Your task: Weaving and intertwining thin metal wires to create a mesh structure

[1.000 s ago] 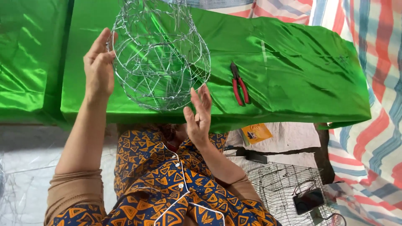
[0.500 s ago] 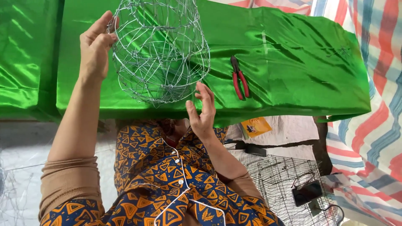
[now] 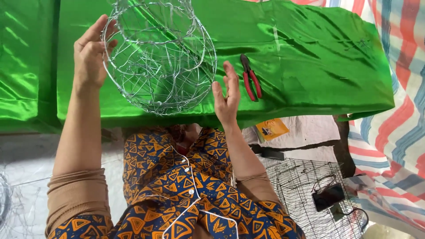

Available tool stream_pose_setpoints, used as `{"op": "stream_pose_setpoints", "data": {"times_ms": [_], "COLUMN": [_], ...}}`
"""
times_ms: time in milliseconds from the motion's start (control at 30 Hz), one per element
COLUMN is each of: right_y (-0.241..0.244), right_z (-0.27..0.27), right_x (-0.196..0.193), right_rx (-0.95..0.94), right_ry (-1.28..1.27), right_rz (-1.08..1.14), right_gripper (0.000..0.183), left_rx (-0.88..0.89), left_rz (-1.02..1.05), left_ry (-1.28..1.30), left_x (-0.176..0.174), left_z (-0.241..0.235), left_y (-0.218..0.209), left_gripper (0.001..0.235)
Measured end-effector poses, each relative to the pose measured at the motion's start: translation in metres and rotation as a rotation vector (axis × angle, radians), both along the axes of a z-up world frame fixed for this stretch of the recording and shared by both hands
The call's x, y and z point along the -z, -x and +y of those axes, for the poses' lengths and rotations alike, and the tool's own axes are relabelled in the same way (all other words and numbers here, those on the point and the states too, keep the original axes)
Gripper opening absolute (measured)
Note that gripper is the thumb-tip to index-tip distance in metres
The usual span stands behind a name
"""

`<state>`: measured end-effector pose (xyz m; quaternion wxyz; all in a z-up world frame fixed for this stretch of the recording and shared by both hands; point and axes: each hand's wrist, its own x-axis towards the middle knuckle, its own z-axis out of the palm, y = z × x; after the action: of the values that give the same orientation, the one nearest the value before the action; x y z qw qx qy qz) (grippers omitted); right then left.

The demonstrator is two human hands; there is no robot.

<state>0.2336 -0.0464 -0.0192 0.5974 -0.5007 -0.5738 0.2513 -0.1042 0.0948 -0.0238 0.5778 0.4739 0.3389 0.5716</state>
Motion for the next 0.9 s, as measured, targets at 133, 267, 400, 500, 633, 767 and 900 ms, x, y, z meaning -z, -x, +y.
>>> {"op": "stream_pose_setpoints", "data": {"times_ms": [133,267,400,500,633,767,900], "right_y": [0.007,0.013,0.019,0.025,0.027,0.026,0.025], "right_z": [-0.001,-0.008,-0.004,-0.006,-0.007,-0.007,-0.008], "right_x": [0.0,-0.004,0.007,0.0,-0.005,-0.003,0.001], "right_rx": [-0.023,-0.113,-0.195,-0.213,-0.224,-0.234,-0.232], "right_ry": [-0.011,-0.046,-0.051,-0.032,-0.003,-0.006,-0.006], "right_rz": [-0.002,-0.02,-0.013,0.028,0.057,0.07,0.077], "right_gripper": [0.048,0.045,0.04,0.044,0.045,0.044,0.045], "left_rx": [0.027,0.019,0.032,-0.013,0.019,-0.006,-0.009], "left_rz": [-0.068,-0.021,-0.013,-0.075,-0.076,-0.091,-0.103], "left_ry": [0.038,0.019,0.0,0.075,0.029,0.078,0.085], "left_x": [-0.007,-0.006,-0.005,-0.005,-0.003,0.001,0.002], "left_z": [-0.005,-0.008,-0.006,-0.006,-0.005,-0.002,-0.002], "left_y": [0.001,0.004,0.008,0.011,0.012,0.013,0.013], "left_gripper": [0.067,0.07,0.073,0.076,0.068,0.071,0.07]}}
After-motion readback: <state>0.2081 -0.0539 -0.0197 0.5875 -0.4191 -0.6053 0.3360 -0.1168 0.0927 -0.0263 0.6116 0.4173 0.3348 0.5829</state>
